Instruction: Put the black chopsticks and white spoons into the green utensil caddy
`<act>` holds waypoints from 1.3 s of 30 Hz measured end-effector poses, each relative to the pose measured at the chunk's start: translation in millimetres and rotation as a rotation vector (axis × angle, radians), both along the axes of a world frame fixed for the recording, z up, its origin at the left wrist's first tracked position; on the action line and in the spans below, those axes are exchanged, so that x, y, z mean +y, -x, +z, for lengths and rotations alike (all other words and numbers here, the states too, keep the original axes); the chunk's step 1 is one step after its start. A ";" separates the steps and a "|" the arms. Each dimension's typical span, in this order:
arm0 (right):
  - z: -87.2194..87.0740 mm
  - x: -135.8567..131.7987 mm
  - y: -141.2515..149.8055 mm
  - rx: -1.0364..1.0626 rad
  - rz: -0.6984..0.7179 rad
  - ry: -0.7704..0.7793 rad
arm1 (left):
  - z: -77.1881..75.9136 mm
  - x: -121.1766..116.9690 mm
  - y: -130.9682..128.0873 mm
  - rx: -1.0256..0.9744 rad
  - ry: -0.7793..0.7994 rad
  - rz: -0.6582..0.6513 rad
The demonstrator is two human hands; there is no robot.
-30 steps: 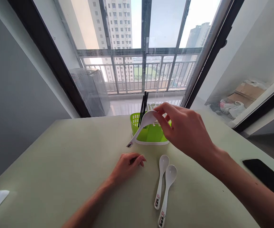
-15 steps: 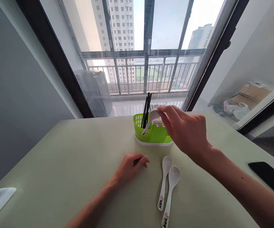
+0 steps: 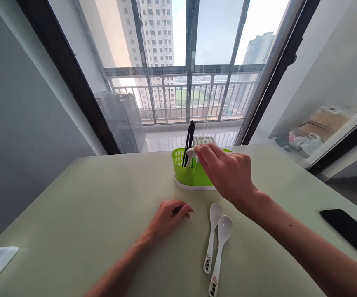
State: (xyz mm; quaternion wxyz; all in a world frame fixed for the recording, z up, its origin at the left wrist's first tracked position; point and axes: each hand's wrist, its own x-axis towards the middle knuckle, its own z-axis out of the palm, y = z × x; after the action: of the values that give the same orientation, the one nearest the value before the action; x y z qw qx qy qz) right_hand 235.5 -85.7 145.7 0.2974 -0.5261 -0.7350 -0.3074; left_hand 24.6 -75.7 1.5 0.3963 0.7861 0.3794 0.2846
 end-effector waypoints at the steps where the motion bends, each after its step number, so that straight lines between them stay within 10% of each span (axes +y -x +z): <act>1: -4.3 1.2 2.4 -0.016 -0.004 0.009 | 0.7 -0.2 -0.2 -0.003 -0.002 -0.002; 24: -19.2 12.7 26.4 0.031 -0.102 0.426 | 4.4 0.4 -1.4 0.010 -0.020 -0.001; 39: -26.9 -26.1 -8.8 0.008 0.262 0.144 | 5.0 -0.4 -1.1 0.015 -0.025 -0.004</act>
State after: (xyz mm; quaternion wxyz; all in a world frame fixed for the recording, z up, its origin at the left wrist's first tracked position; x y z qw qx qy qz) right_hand 244.3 -111.8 118.8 0.2995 -0.4470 -0.8161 -0.2106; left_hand 25.7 -76.2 6.5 0.3844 0.7938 0.3770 0.2827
